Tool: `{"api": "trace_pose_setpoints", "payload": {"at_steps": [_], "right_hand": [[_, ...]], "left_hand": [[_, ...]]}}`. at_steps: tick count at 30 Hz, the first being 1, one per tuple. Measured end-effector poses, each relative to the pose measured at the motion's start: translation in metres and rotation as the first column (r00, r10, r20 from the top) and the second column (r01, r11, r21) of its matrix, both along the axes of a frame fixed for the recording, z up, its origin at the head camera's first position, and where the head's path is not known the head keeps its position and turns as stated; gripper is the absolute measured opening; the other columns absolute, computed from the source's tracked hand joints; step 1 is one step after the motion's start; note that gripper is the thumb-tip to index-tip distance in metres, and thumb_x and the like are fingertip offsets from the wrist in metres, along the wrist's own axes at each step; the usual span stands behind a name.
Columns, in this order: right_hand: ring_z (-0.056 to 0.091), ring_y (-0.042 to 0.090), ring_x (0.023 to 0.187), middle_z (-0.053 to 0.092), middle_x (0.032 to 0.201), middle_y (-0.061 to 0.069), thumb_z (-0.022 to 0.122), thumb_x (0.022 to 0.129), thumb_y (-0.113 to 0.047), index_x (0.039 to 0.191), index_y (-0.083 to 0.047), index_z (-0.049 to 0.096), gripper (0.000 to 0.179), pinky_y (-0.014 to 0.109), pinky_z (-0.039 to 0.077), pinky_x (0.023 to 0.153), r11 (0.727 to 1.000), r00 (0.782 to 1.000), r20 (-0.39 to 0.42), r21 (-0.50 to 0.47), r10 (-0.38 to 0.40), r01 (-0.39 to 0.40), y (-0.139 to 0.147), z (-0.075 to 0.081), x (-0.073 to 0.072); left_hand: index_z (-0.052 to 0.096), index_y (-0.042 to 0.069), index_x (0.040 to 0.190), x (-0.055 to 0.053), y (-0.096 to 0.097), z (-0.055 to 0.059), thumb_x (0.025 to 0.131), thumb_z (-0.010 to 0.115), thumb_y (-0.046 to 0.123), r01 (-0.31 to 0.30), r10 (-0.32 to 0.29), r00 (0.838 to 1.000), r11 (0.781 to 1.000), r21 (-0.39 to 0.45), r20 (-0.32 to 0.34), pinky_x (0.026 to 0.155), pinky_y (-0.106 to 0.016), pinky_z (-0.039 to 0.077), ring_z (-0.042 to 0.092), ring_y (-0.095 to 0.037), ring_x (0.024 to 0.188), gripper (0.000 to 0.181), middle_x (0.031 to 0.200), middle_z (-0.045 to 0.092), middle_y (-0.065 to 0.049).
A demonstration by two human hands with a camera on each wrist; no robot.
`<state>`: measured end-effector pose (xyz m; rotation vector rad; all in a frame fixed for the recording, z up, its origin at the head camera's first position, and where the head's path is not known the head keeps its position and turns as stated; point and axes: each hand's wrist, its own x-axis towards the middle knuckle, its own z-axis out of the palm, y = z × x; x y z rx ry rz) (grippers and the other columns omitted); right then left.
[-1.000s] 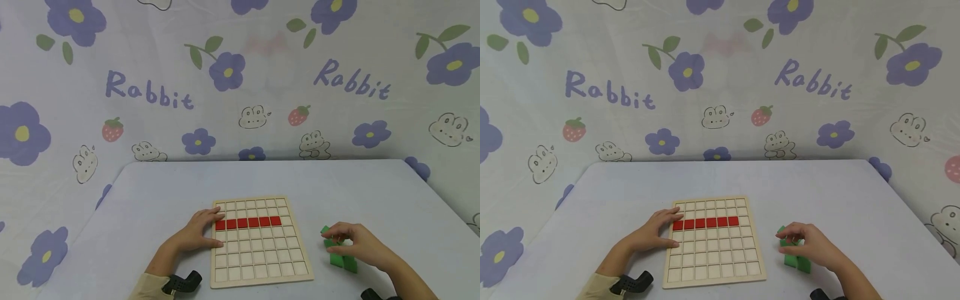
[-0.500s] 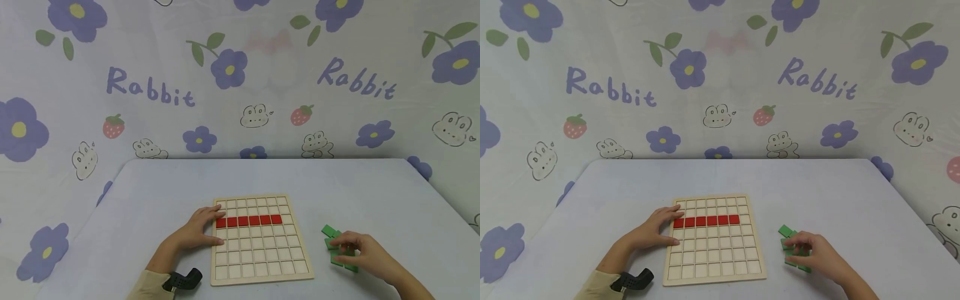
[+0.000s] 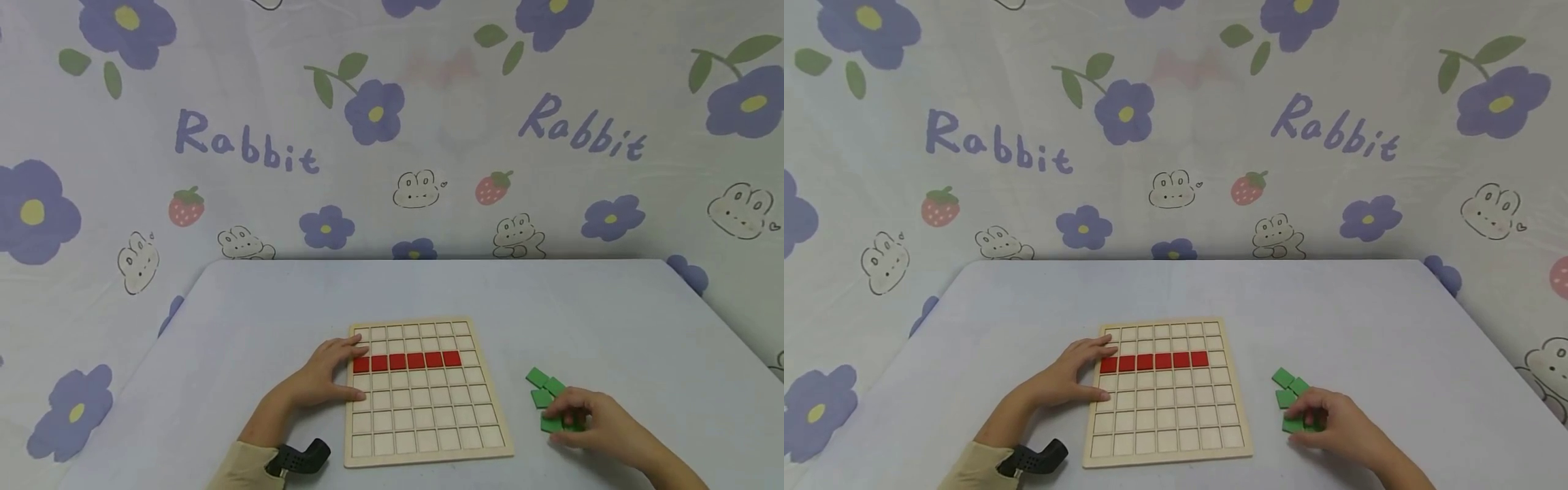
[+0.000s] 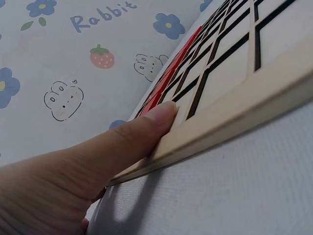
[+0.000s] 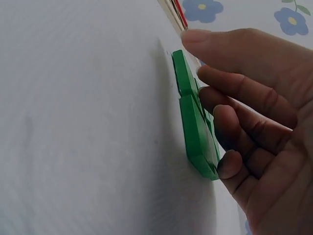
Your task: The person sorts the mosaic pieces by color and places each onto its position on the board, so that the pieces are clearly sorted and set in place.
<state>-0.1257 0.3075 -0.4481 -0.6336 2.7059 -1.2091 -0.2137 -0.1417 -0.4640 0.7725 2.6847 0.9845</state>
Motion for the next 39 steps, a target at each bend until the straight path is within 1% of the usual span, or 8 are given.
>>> {"api": "trace_pose_setpoints", "payload": {"at_steps": [5,7,12,18,21,29,32,39], "right_hand": [[0.047,0.002,0.070,0.057,0.084,-0.007,0.080,0.070,-0.025,0.090,-0.011,0.067,0.027,0.020,0.041,0.057,1.000,0.998,-0.050,0.009,0.031,-0.030,0.0018,-0.0005,0.0016],[0.047,0.002,0.069,0.057,0.084,-0.008,0.080,0.070,-0.025,0.089,-0.013,0.067,0.026,0.020,0.040,0.057,0.999,0.997,-0.071,0.025,0.031,-0.030,0.0020,0.0001,0.0021],[0.046,0.001,0.068,0.057,0.083,-0.010,0.081,0.068,-0.026,0.088,-0.014,0.067,0.026,0.020,0.037,0.056,0.998,0.992,-0.124,0.057,0.015,-0.008,0.0016,0.0002,0.0037],[0.046,0.000,0.068,0.058,0.083,-0.010,0.082,0.066,-0.024,0.088,-0.014,0.067,0.028,0.020,0.037,0.056,0.998,0.985,-0.174,0.062,-0.001,0.012,0.0008,-0.0020,0.0048],[0.045,-0.001,0.069,0.058,0.084,-0.010,0.082,0.066,-0.025,0.089,-0.015,0.068,0.029,0.019,0.038,0.057,0.997,0.985,-0.170,0.075,-0.014,0.027,0.0004,-0.0024,0.0055],[0.044,-0.004,0.070,0.058,0.087,-0.011,0.081,0.068,-0.028,0.092,-0.012,0.071,0.031,0.018,0.038,0.057,0.988,0.994,-0.102,0.144,-0.036,0.051,-0.0014,0.0009,0.0065],[0.043,-0.004,0.071,0.059,0.089,-0.009,0.080,0.069,-0.027,0.092,-0.011,0.071,0.030,0.018,0.039,0.058,0.988,0.996,-0.086,0.152,-0.027,0.039,-0.0023,0.0022,0.0071],[0.043,-0.005,0.072,0.060,0.089,-0.007,0.080,0.070,-0.025,0.091,-0.011,0.069,0.027,0.019,0.041,0.059,0.987,0.996,-0.090,0.161,0.015,-0.001,-0.0028,0.0022,0.0056]], "left_hand": [[0.046,0.015,0.137,0.0003,0.0003,0.0006,0.071,0.078,0.042,0.003,-0.003,1.000,1.000,-0.005,-0.004,0.111,-0.057,0.019,0.021,-0.034,0.140,0.078,0.152,0.030,-0.007],[0.046,0.015,0.137,0.0005,0.0004,0.0015,0.071,0.078,0.042,0.004,-0.004,1.000,1.000,-0.006,-0.005,0.111,-0.057,0.019,0.021,-0.034,0.139,0.078,0.152,0.030,-0.007],[0.046,0.015,0.137,0.0005,0.0007,0.0031,0.071,0.078,0.041,0.005,-0.005,1.000,1.000,-0.014,-0.014,0.111,-0.057,0.020,0.021,-0.034,0.139,0.078,0.152,0.030,-0.006],[0.046,0.015,0.137,0.0013,0.0005,0.0031,0.072,0.078,0.041,0.006,-0.006,1.000,1.000,-0.015,-0.004,0.111,-0.058,0.019,0.020,-0.034,0.139,0.078,0.152,0.029,-0.007],[0.046,0.015,0.137,0.0017,0.0000,0.0025,0.072,0.078,0.041,0.006,-0.006,1.000,1.000,-0.011,0.003,0.111,-0.058,0.019,0.020,-0.034,0.140,0.078,0.152,0.029,-0.006],[0.046,0.014,0.137,0.0024,-0.0011,0.0006,0.071,0.079,0.040,0.014,-0.014,1.000,1.000,0.001,-0.010,0.110,-0.060,0.020,0.021,-0.035,0.139,0.078,0.152,0.030,-0.007],[0.046,0.015,0.137,0.0021,-0.0010,0.0000,0.071,0.079,0.040,0.012,-0.012,1.000,1.000,0.003,-0.006,0.110,-0.059,0.020,0.020,-0.035,0.139,0.078,0.152,0.030,-0.006],[0.047,0.017,0.137,0.0017,-0.0013,0.0011,0.071,0.078,0.041,0.005,-0.005,1.000,1.000,-0.008,-0.002,0.111,-0.058,0.019,0.020,-0.033,0.140,0.077,0.152,0.030,-0.005]]}}
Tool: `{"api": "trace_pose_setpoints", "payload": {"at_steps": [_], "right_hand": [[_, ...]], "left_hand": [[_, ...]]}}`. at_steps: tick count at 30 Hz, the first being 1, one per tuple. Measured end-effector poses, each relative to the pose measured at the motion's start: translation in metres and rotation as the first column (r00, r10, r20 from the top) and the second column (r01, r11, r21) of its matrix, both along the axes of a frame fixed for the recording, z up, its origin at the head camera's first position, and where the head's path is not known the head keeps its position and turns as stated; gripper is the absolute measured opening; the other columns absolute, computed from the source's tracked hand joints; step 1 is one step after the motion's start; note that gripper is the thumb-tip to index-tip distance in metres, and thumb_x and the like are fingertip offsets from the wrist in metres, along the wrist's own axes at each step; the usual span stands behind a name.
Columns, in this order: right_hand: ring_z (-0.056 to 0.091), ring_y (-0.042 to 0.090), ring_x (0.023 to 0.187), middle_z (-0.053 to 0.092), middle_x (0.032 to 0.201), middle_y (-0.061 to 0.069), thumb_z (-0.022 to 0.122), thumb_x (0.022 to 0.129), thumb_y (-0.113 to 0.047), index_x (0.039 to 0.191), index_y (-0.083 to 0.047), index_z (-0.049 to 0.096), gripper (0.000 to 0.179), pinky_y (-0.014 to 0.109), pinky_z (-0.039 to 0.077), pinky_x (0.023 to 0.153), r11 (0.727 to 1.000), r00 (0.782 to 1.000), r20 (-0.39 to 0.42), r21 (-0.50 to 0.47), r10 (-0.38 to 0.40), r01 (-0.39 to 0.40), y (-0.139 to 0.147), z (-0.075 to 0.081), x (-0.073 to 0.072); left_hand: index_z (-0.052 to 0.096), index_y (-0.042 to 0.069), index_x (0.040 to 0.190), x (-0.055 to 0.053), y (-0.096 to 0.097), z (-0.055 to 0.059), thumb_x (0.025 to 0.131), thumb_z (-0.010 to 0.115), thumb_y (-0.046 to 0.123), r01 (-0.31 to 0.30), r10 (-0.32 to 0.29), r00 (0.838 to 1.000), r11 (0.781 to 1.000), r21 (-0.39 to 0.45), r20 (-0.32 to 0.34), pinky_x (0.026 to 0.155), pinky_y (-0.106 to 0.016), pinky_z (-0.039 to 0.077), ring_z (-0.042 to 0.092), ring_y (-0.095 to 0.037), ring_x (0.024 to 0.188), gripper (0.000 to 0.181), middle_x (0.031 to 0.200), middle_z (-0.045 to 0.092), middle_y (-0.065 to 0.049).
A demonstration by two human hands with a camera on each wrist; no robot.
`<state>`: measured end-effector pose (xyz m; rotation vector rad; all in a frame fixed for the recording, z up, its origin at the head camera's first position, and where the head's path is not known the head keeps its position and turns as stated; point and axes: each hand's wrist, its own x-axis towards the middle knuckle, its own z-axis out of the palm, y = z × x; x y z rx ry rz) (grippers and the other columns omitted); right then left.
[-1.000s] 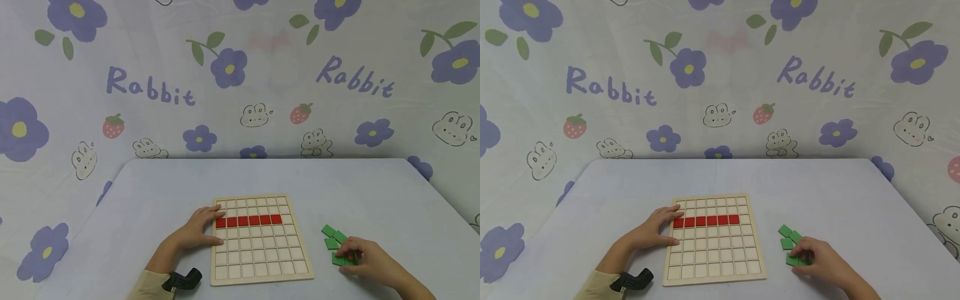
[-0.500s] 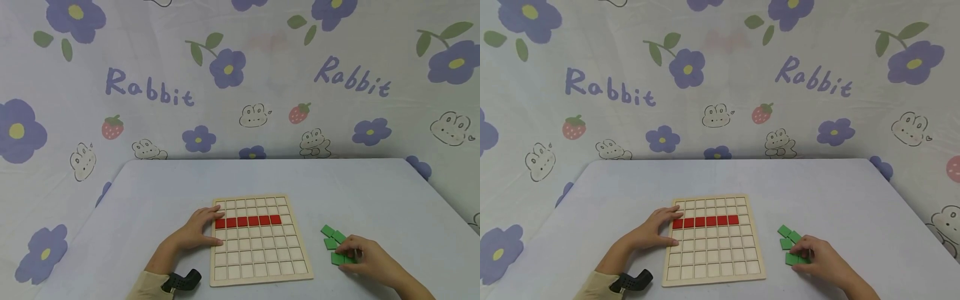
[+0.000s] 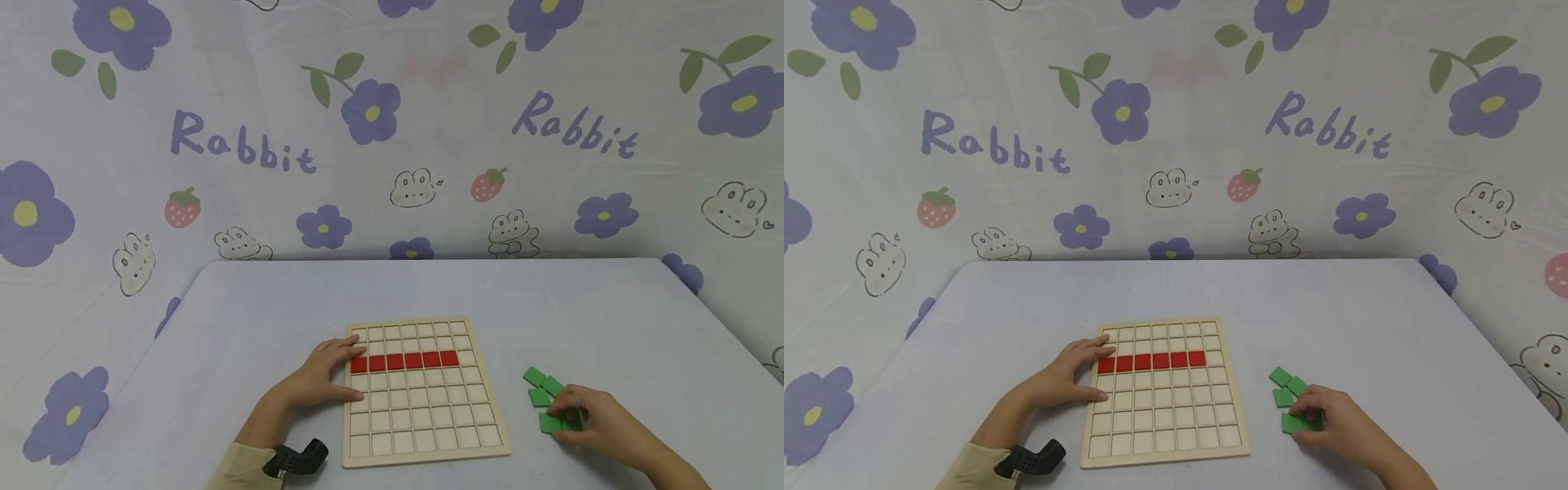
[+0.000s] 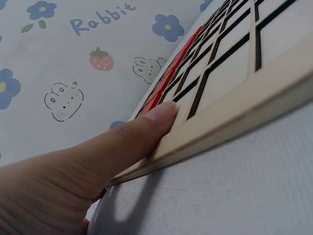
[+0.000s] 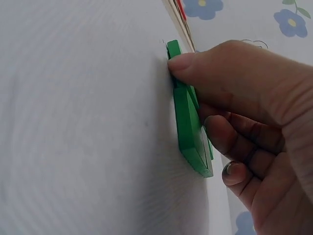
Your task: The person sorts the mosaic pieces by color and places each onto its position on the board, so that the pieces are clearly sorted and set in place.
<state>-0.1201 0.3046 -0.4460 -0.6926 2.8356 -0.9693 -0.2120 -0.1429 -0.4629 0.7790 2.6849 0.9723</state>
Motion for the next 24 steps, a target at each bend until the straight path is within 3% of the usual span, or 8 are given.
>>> {"api": "trace_pose_setpoints", "payload": {"at_steps": [14,19,24], "right_hand": [[0.045,-0.003,0.067,0.057,0.077,-0.010,0.078,0.072,-0.020,0.092,-0.012,0.066,0.024,0.019,0.040,0.055,0.999,0.999,0.039,-0.022,-0.024,0.025,-0.006,0.011,-0.007],[0.045,-0.001,0.068,0.056,0.079,-0.011,0.077,0.074,-0.020,0.093,-0.013,0.066,0.023,0.019,0.039,0.055,0.999,1.000,0.002,-0.033,0.014,-0.013,-0.008,0.015,-0.011],[0.048,0.002,0.069,0.057,0.079,-0.013,0.076,0.074,-0.012,0.092,-0.015,0.066,0.021,0.020,0.039,0.056,0.994,0.994,-0.085,-0.067,0.075,-0.081,-0.013,0.016,-0.016]], "left_hand": [[0.045,0.016,0.138,0.000,0.000,0.002,0.072,0.077,0.042,0.004,-0.004,1.000,1.000,-0.006,0.009,0.112,-0.058,0.017,0.017,-0.033,0.141,0.078,0.153,0.028,-0.004],[0.046,0.016,0.138,0.000,0.001,0.002,0.072,0.077,0.042,0.002,-0.002,1.000,1.000,-0.003,0.008,0.112,-0.058,0.018,0.018,-0.033,0.141,0.078,0.153,0.029,-0.004],[0.046,0.017,0.138,0.000,0.001,0.001,0.072,0.078,0.041,0.000,0.000,1.000,1.000,0.002,0.007,0.112,-0.058,0.018,0.019,-0.033,0.140,0.077,0.153,0.029,-0.004]]}}
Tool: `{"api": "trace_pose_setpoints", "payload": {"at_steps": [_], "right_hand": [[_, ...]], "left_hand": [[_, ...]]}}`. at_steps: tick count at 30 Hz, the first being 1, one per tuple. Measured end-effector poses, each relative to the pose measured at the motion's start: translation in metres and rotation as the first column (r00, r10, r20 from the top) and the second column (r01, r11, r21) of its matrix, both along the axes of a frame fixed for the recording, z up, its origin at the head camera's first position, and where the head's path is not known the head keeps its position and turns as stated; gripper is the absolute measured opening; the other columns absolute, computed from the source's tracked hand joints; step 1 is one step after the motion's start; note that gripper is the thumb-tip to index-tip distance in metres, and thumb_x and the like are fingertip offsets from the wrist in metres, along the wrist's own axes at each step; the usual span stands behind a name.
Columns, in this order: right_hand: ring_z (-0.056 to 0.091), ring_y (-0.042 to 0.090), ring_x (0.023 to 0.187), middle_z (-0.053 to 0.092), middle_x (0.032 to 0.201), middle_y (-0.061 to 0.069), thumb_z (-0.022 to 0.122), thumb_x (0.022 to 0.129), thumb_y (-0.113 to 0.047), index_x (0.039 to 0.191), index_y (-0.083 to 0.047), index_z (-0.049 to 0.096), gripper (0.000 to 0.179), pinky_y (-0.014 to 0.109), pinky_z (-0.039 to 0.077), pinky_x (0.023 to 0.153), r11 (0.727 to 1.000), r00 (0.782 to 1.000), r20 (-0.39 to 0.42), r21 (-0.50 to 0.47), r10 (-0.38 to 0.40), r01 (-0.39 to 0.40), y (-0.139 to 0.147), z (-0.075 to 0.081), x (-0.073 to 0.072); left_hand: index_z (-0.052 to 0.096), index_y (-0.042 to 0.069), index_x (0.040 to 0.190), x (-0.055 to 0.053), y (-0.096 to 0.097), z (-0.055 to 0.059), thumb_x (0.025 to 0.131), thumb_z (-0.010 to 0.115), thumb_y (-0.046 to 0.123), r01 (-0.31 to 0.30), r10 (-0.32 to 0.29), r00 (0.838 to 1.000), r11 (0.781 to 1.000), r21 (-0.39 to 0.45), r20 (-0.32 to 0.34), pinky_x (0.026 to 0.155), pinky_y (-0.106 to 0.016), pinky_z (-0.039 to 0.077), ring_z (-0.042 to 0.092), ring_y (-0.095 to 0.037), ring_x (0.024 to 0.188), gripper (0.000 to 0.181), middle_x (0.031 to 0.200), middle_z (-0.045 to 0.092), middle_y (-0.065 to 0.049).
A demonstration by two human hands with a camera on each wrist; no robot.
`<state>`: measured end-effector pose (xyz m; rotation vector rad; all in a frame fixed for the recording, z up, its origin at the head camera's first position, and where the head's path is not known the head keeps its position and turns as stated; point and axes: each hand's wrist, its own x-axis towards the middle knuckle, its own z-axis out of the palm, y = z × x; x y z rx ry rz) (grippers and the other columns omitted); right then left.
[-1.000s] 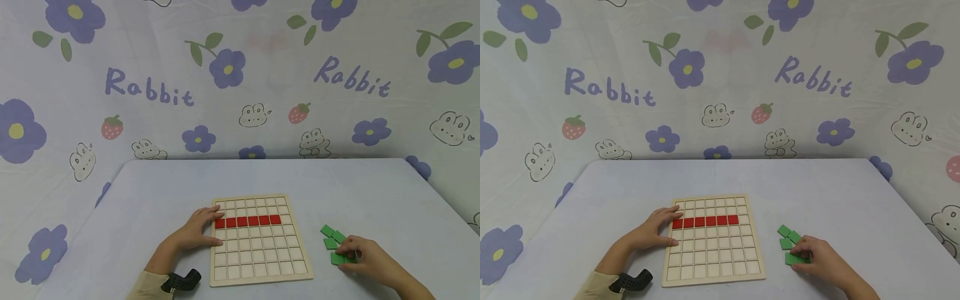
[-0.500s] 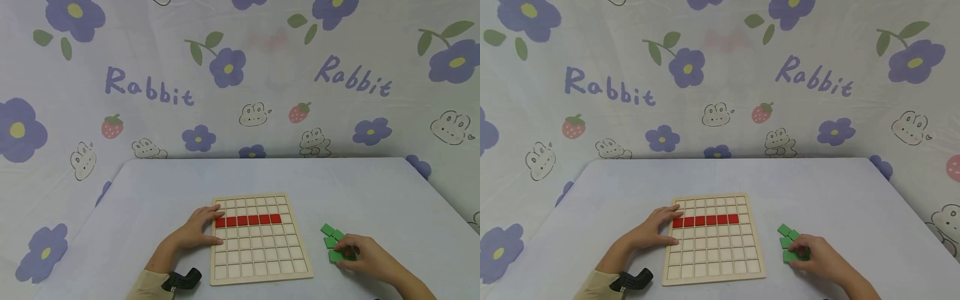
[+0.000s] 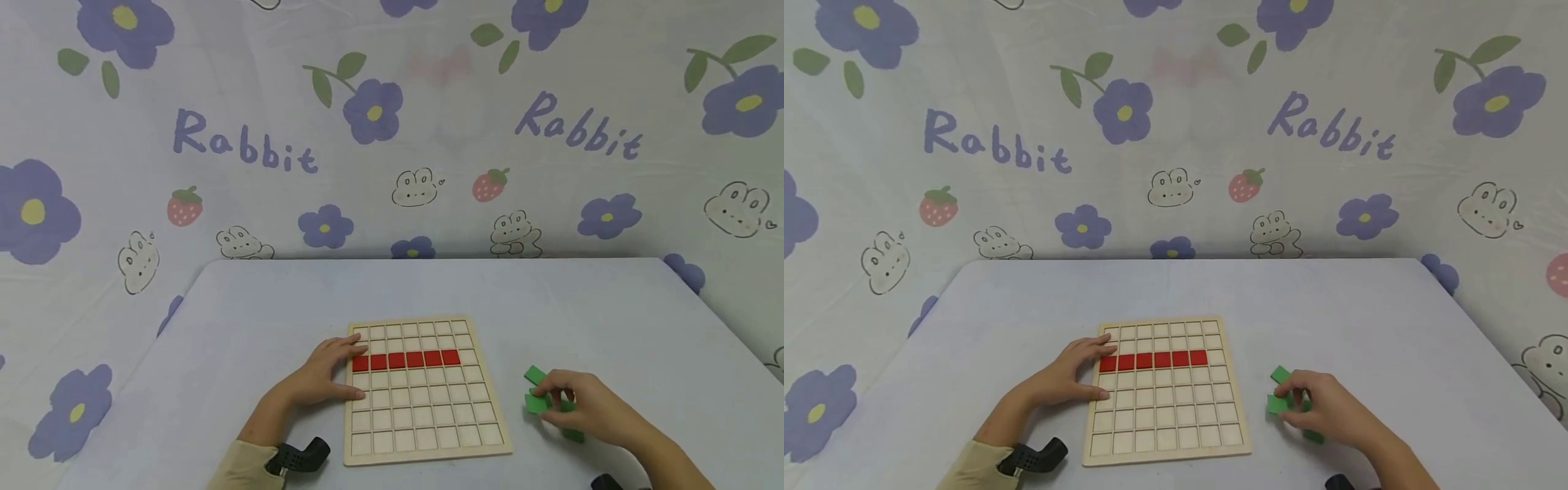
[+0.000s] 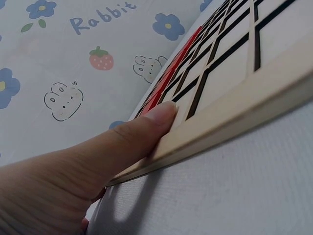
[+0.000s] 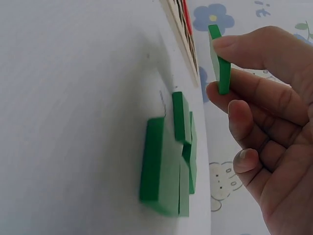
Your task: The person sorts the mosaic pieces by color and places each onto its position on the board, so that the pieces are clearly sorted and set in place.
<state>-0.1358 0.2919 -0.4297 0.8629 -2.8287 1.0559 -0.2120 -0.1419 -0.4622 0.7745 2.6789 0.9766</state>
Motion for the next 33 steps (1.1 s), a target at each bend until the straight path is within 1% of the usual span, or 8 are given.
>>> {"api": "trace_pose_setpoints", "payload": {"at_steps": [3,6,13,20,24,28,33], "right_hand": [[0.048,0.004,0.069,0.056,0.079,-0.013,0.076,0.074,-0.009,0.092,-0.015,0.066,0.022,0.020,0.039,0.056,0.999,0.999,-0.040,-0.029,0.034,-0.035,-0.004,-0.001,-0.003],[0.049,0.005,0.069,0.058,0.081,-0.012,0.076,0.075,-0.008,0.093,-0.014,0.066,0.022,0.021,0.040,0.056,0.998,0.998,-0.045,-0.045,0.048,-0.050,-0.008,0.001,-0.006],[0.049,0.006,0.071,0.061,0.086,-0.008,0.075,0.077,-0.014,0.095,-0.013,0.066,0.021,0.022,0.041,0.057,0.998,0.999,-0.020,-0.028,0.049,-0.049,-0.017,0.011,-0.012],[0.049,0.010,0.072,0.060,0.087,-0.007,0.075,0.078,-0.016,0.097,-0.014,0.066,0.021,0.022,0.041,0.057,0.999,0.999,0.015,-0.008,0.034,-0.034,-0.032,0.018,-0.020],[0.048,0.008,0.073,0.060,0.088,-0.008,0.074,0.079,-0.016,0.098,-0.014,0.067,0.020,0.022,0.042,0.058,1.000,0.999,0.030,0.013,0.027,-0.027,-0.042,0.021,-0.025],[0.047,0.003,0.074,0.061,0.088,-0.008,0.074,0.078,-0.014,0.097,-0.013,0.067,0.020,0.023,0.042,0.060,0.999,0.999,-0.004,0.010,0.043,-0.043,-0.053,0.021,-0.032],[0.047,0.004,0.073,0.061,0.088,-0.006,0.074,0.078,-0.012,0.096,-0.011,0.067,0.020,0.022,0.041,0.063,0.997,0.997,-0.020,-0.013,0.074,-0.074,-0.066,0.020,-0.043]], "left_hand": [[0.046,0.017,0.138,0.000,0.000,-0.001,0.072,0.078,0.041,0.006,-0.006,1.000,1.000,0.008,0.002,0.111,-0.058,0.018,0.019,-0.034,0.140,0.077,0.153,0.029,-0.005],[0.046,0.016,0.137,0.000,0.001,-0.002,0.072,0.078,0.040,0.015,-0.015,1.000,1.000,0.020,0.000,0.111,-0.058,0.018,0.019,-0.035,0.140,0.077,0.152,0.029,-0.006],[0.046,0.017,0.138,0.000,0.001,-0.003,0.072,0.077,0.043,0.015,-0.015,1.000,1.000,0.014,-0.002,0.111,-0.058,0.019,0.019,-0.033,0.140,0.078,0.153,0.029,-0.004],[0.045,0.015,0.138,-0.001,0.001,-0.001,0.073,0.077,0.041,0.019,-0.019,1.000,1.000,0.006,-0.013,0.111,-0.058,0.019,0.020,-0.034,0.139,0.077,0.153,0.028,-0.007],[0.045,0.015,0.138,0.000,0.001,0.000,0.073,0.077,0.041,0.015,-0.015,1.000,1.000,0.000,-0.009,0.111,-0.059,0.019,0.020,-0.035,0.139,0.077,0.153,0.028,-0.007],[0.046,0.015,0.138,0.000,0.001,0.000,0.072,0.078,0.041,0.008,-0.008,1.000,1.000,-0.004,-0.007,0.111,-0.059,0.019,0.019,-0.035,0.140,0.078,0.153,0.028,-0.007],[0.046,0.015,0.137,0.000,0.000,0.001,0.072,0.078,0.041,0.006,-0.006,1.000,1.000,-0.003,-0.013,0.111,-0.058,0.019,0.020,-0.035,0.140,0.078,0.153,0.028,-0.007]]}}
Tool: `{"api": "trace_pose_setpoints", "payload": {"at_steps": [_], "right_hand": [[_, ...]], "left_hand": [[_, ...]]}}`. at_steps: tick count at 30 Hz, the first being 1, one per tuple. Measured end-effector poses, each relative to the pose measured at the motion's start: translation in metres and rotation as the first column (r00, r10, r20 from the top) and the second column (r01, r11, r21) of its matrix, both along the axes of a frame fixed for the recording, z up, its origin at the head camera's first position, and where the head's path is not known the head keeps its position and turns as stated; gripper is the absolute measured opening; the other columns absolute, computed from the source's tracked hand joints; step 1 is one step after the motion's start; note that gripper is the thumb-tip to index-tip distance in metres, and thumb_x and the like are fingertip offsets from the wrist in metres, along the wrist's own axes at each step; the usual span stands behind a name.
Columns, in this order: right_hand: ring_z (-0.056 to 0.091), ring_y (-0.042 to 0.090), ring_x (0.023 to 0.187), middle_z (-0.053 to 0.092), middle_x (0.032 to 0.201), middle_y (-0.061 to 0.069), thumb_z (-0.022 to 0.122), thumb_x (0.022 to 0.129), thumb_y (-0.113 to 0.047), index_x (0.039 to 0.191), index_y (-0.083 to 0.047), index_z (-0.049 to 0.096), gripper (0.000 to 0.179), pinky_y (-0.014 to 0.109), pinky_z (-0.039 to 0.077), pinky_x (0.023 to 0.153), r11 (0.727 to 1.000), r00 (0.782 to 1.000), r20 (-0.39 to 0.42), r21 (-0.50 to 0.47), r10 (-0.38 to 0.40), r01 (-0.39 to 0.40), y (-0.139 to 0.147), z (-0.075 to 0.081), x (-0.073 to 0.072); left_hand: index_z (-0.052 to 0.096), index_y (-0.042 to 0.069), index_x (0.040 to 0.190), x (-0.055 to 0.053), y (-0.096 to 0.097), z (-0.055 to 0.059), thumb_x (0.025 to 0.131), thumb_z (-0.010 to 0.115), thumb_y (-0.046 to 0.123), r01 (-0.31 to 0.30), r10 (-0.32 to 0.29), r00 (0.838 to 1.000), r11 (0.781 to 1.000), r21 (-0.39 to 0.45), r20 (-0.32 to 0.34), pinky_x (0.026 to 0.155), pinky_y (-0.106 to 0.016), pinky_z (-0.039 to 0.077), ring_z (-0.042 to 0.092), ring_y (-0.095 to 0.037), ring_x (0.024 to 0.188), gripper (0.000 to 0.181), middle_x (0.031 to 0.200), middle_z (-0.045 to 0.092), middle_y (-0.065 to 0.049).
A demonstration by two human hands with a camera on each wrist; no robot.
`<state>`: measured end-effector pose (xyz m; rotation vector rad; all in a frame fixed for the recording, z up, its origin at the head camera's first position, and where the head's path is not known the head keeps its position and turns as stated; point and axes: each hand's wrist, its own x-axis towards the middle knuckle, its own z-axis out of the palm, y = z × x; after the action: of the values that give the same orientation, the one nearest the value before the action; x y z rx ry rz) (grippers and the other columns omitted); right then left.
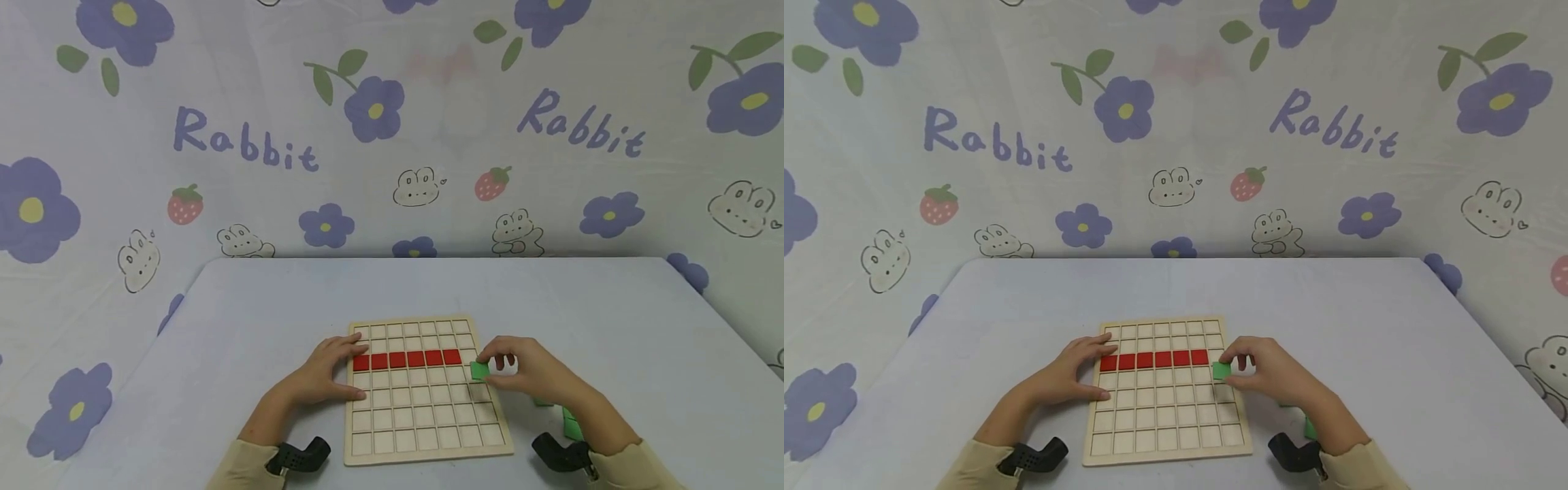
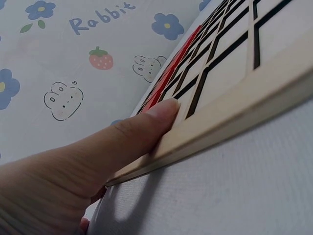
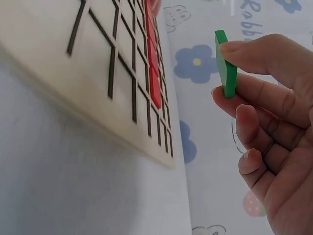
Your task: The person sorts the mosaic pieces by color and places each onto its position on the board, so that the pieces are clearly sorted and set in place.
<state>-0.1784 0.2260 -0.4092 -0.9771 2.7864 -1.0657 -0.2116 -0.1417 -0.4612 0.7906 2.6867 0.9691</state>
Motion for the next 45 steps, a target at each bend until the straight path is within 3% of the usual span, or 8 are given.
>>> {"api": "trace_pose_setpoints", "payload": {"at_steps": [11,18,26,32,45], "right_hand": [[0.051,0.016,0.075,0.064,0.091,-0.004,0.071,0.081,-0.014,0.100,-0.011,0.068,0.019,0.027,0.044,0.065,0.997,0.997,0.045,-0.035,0.068,-0.067,-0.035,0.003,-0.019],[0.050,0.017,0.071,0.066,0.090,0.000,0.071,0.081,-0.013,0.098,-0.009,0.069,0.017,0.029,0.045,0.064,0.992,0.992,0.022,-0.045,0.121,-0.120,-0.056,0.003,-0.030],[0.050,0.013,0.070,0.064,0.090,-0.001,0.072,0.080,-0.016,0.098,-0.010,0.069,0.018,0.021,0.045,0.061,0.984,0.980,0.100,-0.063,0.171,-0.165,-0.086,0.003,-0.031],[0.051,0.019,0.070,0.061,0.085,-0.002,0.072,0.080,-0.014,0.097,-0.011,0.069,0.018,0.019,0.044,0.061,0.979,0.975,0.100,-0.069,0.200,-0.193,-0.101,0.003,-0.032],[0.054,0.012,0.074,0.062,0.087,-0.001,0.074,0.079,-0.014,0.097,-0.010,0.069,0.019,0.019,0.045,0.066,0.978,0.970,0.129,-0.040,0.208,-0.204,-0.136,-0.007,-0.040]], "left_hand": [[0.047,0.014,0.137,0.000,0.000,0.000,0.071,0.078,0.040,0.004,-0.004,1.000,1.000,0.008,-0.002,0.111,-0.058,0.020,0.020,-0.035,0.140,0.078,0.152,0.029,-0.008],[0.046,0.014,0.138,-0.002,0.000,-0.001,0.072,0.078,0.041,0.003,-0.003,1.000,1.000,-0.008,-0.009,0.111,-0.057,0.020,0.020,-0.034,0.140,0.078,0.152,0.029,-0.007],[0.046,0.014,0.138,-0.001,-0.001,0.000,0.072,0.078,0.041,0.010,-0.010,1.000,1.000,-0.007,-0.010,0.111,-0.058,0.020,0.021,-0.034,0.139,0.078,0.152,0.029,-0.007],[0.046,0.015,0.137,-0.001,0.000,0.000,0.072,0.078,0.041,0.002,-0.002,1.000,1.000,-0.004,0.004,0.111,-0.058,0.020,0.020,-0.034,0.140,0.077,0.152,0.029,-0.007],[0.046,0.018,0.137,0.000,-0.001,-0.001,0.071,0.078,0.045,-0.002,0.002,1.000,1.000,-0.021,0.002,0.110,-0.059,0.020,0.019,-0.033,0.141,0.078,0.153,0.027,-0.004]]}}
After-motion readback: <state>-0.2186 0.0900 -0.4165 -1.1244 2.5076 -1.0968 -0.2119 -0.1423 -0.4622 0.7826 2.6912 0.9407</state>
